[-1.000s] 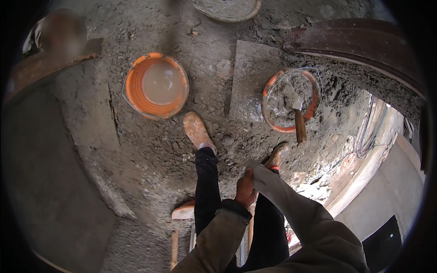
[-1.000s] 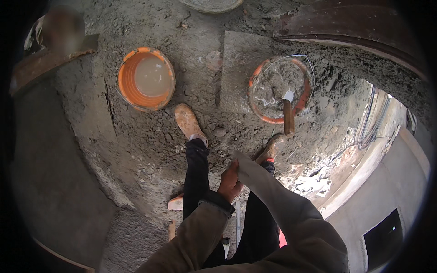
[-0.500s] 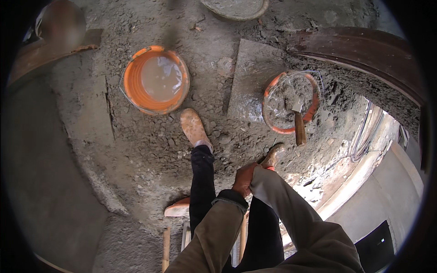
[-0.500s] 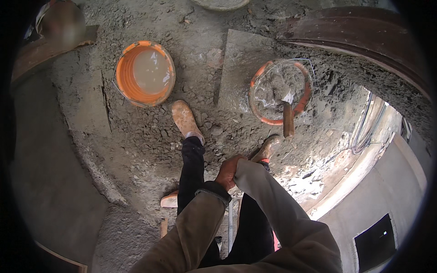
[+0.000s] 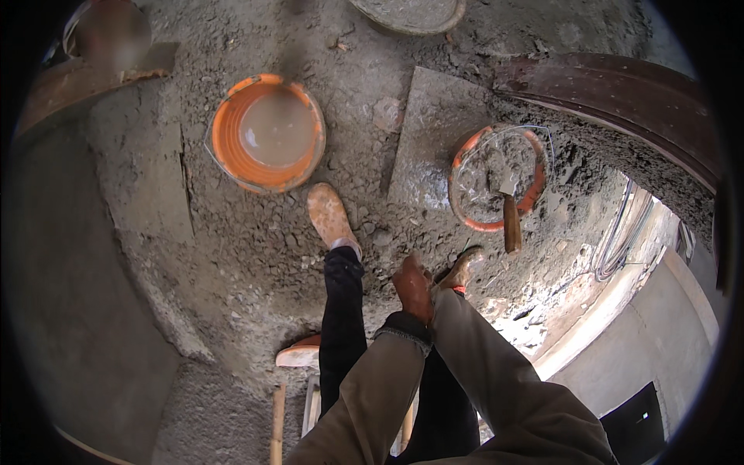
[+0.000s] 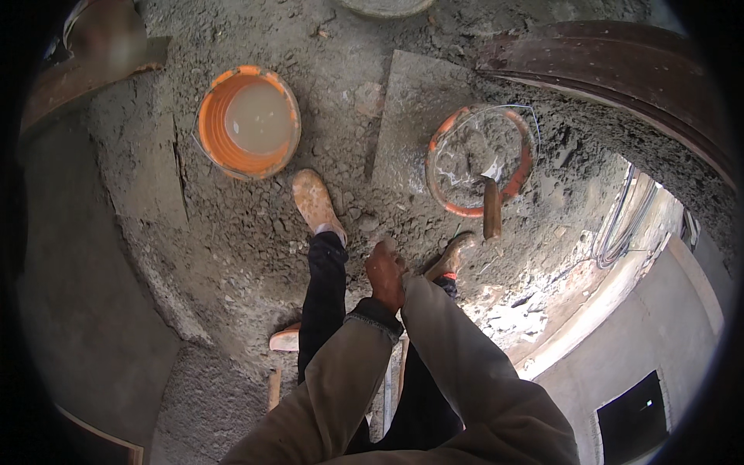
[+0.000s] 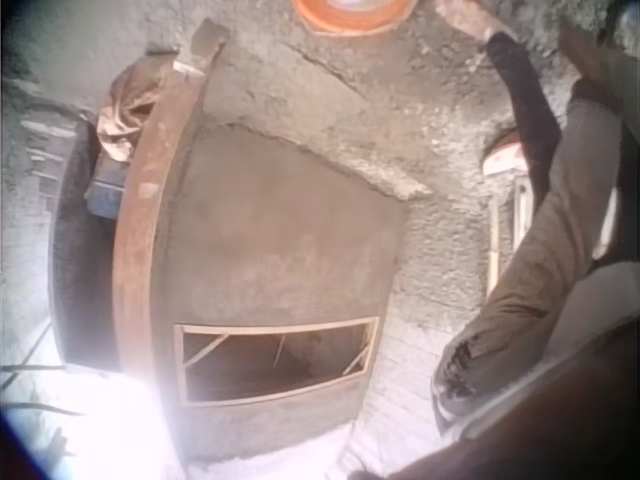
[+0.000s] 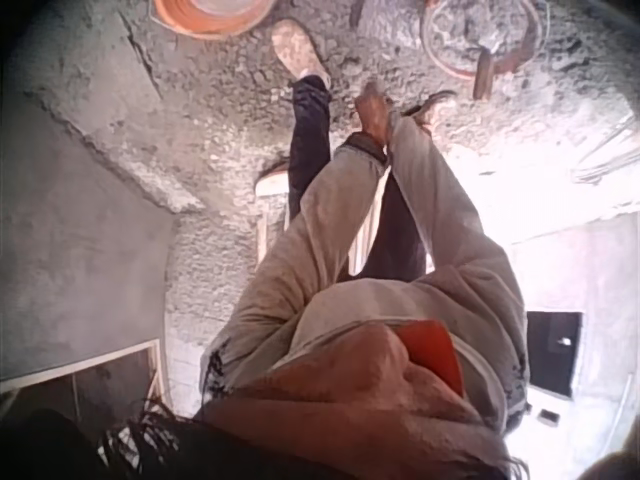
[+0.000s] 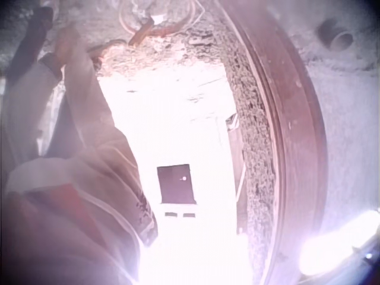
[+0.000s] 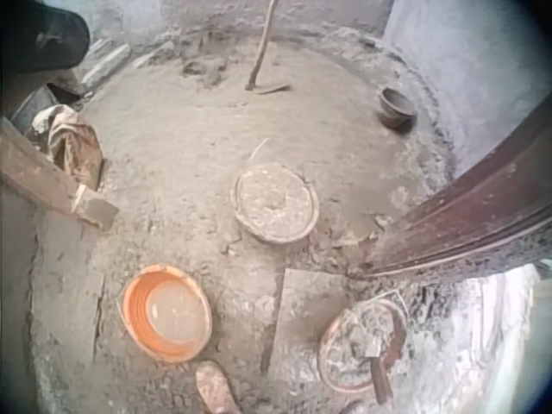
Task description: The person applies mortar to a concrete pillar using a trowel, taking the material from a bucket and smoothing it onto the wall, then washes their hands in a separate bucket of water.
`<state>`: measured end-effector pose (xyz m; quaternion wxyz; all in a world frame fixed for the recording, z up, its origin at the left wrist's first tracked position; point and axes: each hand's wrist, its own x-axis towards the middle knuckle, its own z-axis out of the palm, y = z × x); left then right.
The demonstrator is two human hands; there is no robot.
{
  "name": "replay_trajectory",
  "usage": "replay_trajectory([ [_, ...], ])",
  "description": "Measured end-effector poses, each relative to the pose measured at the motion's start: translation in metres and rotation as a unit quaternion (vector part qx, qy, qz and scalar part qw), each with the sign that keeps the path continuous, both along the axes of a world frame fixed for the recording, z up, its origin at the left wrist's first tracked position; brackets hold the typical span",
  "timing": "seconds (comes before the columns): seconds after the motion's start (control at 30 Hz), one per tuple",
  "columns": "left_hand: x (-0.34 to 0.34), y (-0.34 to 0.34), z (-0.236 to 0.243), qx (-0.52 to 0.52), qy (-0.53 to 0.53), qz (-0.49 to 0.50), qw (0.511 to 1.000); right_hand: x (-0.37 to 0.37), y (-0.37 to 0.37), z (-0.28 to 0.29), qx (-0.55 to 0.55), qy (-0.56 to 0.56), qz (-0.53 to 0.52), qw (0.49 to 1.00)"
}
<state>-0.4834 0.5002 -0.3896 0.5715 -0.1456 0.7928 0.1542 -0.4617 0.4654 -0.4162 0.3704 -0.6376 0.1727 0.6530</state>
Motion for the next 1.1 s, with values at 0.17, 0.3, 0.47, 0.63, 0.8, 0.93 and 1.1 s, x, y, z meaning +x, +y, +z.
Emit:
replay_trajectory([
  [0.17, -0.018, -0.046, -0.062, 0.205, 0.018, -0.243, 0.948, -0.004, 0.011, -0.003, 0.006, 0.010, -0.003, 1.000],
  [0.3, -0.003, -0.045, -0.054, 0.175, -0.044, -0.175, 0.968, 0.019, 0.005, -0.004, 0.001, -0.010, -0.008, 1.000],
  [0.47, -0.023, -0.017, -0.041, 0.024, -0.142, -0.002, 0.990, 0.014, 0.030, -0.003, 0.017, -0.005, -0.023, 1.000],
  [0.63, -0.043, 0.020, 0.004, 0.235, -0.004, -0.291, 0.927, 0.011, 0.084, -0.029, 0.027, -0.010, -0.058, 0.998],
  [0.8, -0.023, 0.067, 0.130, 0.544, -0.012, -0.616, 0.569, 0.031, 0.140, -0.051, 0.020, -0.015, -0.108, 0.994],
  [0.93, -0.018, 0.078, 0.132, 0.595, -0.030, -0.598, 0.536, 0.030, 0.190, -0.058, 0.011, 0.008, -0.144, 0.989],
  [1.1, -0.032, 0.092, 0.173, 0.547, -0.140, -0.415, 0.714, 0.052, 0.231, -0.077, 0.003, 0.017, -0.181, 0.983],
])
